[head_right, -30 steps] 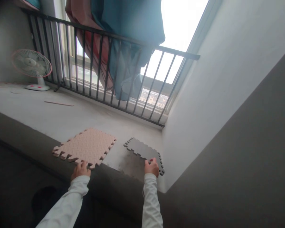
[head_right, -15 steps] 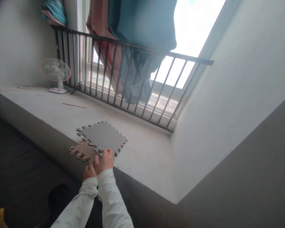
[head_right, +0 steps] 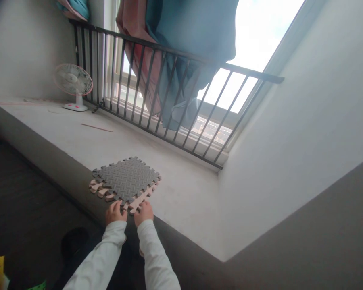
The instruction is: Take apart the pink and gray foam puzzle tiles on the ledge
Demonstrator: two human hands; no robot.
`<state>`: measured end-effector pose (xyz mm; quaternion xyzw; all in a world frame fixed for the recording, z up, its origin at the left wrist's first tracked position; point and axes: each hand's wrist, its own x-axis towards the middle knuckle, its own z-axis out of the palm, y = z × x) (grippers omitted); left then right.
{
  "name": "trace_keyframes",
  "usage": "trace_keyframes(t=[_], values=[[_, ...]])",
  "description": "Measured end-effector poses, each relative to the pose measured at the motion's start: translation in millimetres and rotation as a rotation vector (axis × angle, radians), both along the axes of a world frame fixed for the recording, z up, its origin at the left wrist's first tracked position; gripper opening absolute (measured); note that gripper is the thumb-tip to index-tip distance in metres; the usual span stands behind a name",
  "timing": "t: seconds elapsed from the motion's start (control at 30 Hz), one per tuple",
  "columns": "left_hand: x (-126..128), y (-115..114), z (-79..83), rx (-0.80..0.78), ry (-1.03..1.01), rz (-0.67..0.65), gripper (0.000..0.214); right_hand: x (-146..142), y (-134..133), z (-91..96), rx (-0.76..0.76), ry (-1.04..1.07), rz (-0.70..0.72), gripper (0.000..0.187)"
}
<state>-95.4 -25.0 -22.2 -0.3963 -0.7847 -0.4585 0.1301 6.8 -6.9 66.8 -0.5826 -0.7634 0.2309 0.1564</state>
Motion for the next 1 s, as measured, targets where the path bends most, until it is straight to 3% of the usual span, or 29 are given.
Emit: trace_keyframes(t=[0.13, 0.4, 0.6, 0.8, 1.0], values=[[-2, 0, 1.0, 0.009, 0.036, -0.029, 0.033, -6, 5, -12.0, 0.031, -0.069, 0.102, 0.037], [2, -4, 5.7, -0.013, 0.024, -0.184, 0.037, -5, 12, -31.2, 0.065, -0.065, 0.119, 0.038], [5, -7, 11.7, -0.032, -0.002, -0.225, 0.036, -1, 12, -16.1, 0.011, -0.108, 0.115, 0.045], [6, -8, 18.1, -0.040, -0.015, -0.255, 0.029, 6, 14, 0.4, 0.021, -0.178, 0.123, 0.030], [7, -7, 17.8, -0.056, -0.031, -0.220, 0.025, 7, 10, 2.2, 0.051, -0.229, 0.129, 0.023]])
